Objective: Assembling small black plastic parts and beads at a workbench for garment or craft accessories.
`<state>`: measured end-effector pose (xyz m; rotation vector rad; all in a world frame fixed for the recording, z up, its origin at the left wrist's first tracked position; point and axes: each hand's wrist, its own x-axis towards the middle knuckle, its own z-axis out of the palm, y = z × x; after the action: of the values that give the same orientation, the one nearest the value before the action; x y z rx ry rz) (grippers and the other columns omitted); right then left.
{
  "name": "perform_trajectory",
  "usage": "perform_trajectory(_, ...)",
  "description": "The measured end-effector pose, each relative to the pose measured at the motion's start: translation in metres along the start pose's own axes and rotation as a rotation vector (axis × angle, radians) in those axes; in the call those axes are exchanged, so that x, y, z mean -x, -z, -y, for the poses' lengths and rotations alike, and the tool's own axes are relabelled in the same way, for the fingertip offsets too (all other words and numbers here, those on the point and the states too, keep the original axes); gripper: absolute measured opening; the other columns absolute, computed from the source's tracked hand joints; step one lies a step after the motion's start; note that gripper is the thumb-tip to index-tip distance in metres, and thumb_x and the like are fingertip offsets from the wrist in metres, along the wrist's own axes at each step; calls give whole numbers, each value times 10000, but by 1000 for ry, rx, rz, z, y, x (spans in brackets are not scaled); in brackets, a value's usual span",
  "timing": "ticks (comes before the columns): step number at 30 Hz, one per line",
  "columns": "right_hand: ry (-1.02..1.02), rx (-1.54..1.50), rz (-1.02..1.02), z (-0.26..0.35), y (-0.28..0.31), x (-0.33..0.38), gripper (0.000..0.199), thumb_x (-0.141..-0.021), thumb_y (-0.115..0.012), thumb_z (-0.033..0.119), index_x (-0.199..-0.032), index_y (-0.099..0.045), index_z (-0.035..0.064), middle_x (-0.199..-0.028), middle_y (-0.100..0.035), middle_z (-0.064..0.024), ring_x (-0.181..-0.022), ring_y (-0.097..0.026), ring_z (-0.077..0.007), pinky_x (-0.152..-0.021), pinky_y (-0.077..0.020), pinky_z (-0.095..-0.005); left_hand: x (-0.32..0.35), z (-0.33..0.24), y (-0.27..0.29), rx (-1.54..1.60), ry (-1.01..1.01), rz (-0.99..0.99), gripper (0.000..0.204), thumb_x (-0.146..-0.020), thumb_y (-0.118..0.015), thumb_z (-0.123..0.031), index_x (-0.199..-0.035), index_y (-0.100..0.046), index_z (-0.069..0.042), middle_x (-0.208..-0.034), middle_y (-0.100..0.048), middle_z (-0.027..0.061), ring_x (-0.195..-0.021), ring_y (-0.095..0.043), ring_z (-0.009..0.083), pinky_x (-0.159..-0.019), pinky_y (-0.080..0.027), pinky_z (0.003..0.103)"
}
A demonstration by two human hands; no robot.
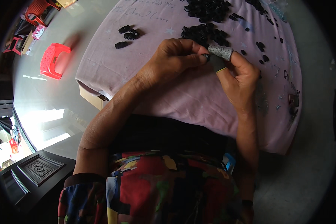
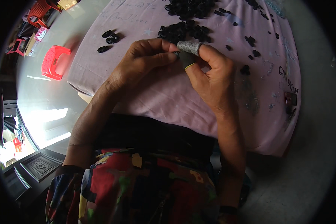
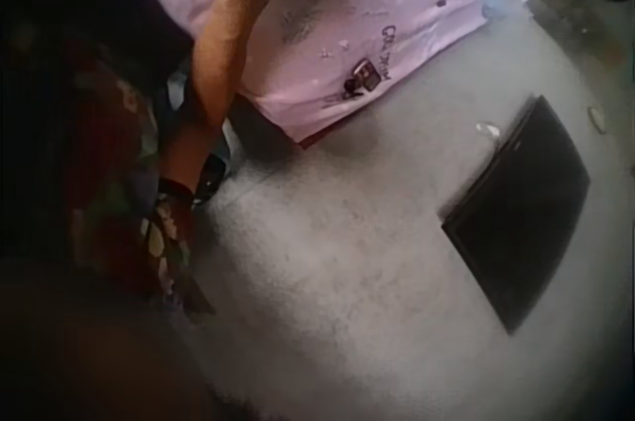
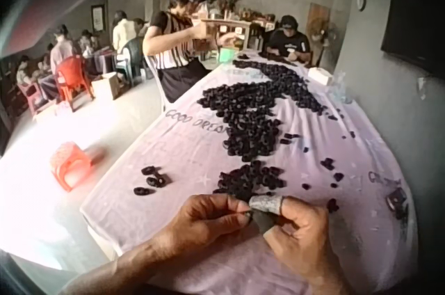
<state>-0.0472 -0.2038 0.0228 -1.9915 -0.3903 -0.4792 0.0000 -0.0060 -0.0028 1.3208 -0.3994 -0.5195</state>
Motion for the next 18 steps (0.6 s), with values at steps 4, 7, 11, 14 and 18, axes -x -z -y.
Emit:
perform_trajectory(4, 69, 43, -11, 0, 1, -1, 137, -898, -730, -1, -1035, -741, -2, -816, -712, -36, -716, -648, -78, -641, -523, -235, -1, -1, 4, 141, 34, 58, 172, -1004, -681, -131, -1145, -711, -38, -1013, -699, -8, -872, -640, 87, -886, -553, 256)
perform_trajectory(7, 39, 82, 28, 1, 5, 0, 206, -871, -754, 14, -1074, -731, -5, -869, -697, -46, -757, -653, -101, -643, -521, -244, -1, 0, 5, 195, 58, 59, 184, -1001, -688, -150, -1148, -712, -42, -998, -706, -8, -875, -645, 89, -853, -542, 257)
perform_trajectory(11, 93, 216, 122, 5, 9, -3, 303, -816, -790, 24, -1109, -722, -5, -923, -686, -51, -804, -653, -124, -676, -528, -260, 1, -6, 6, 224, 70, 88, 190, -993, -701, -170, -1145, -719, -56, -988, -714, -15, -877, -641, 74, -811, -521, 241)
perform_trajectory(14, 78, 258, 88, 9, -1, -4, 384, -757, -820, 26, -1126, -717, -1, -964, -693, -76, -844, -674, -182, -723, -553, -299, 1, -5, 5, 221, 49, 71, 189, -987, -710, -183, -1135, -726, -67, -982, -723, -19, -895, -649, 65, -788, -502, 231)
perform_trajectory(18, 211, 402, 17, 5, -8, -3, 421, -706, -830, 11, -1112, -716, -6, -963, -706, -115, -852, -691, -275, -749, -577, -358, 0, -5, -1, 219, 60, 28, 191, -991, -705, -182, -1140, -729, -65, -995, -723, -21, -901, -652, 67, -811, -508, 238)
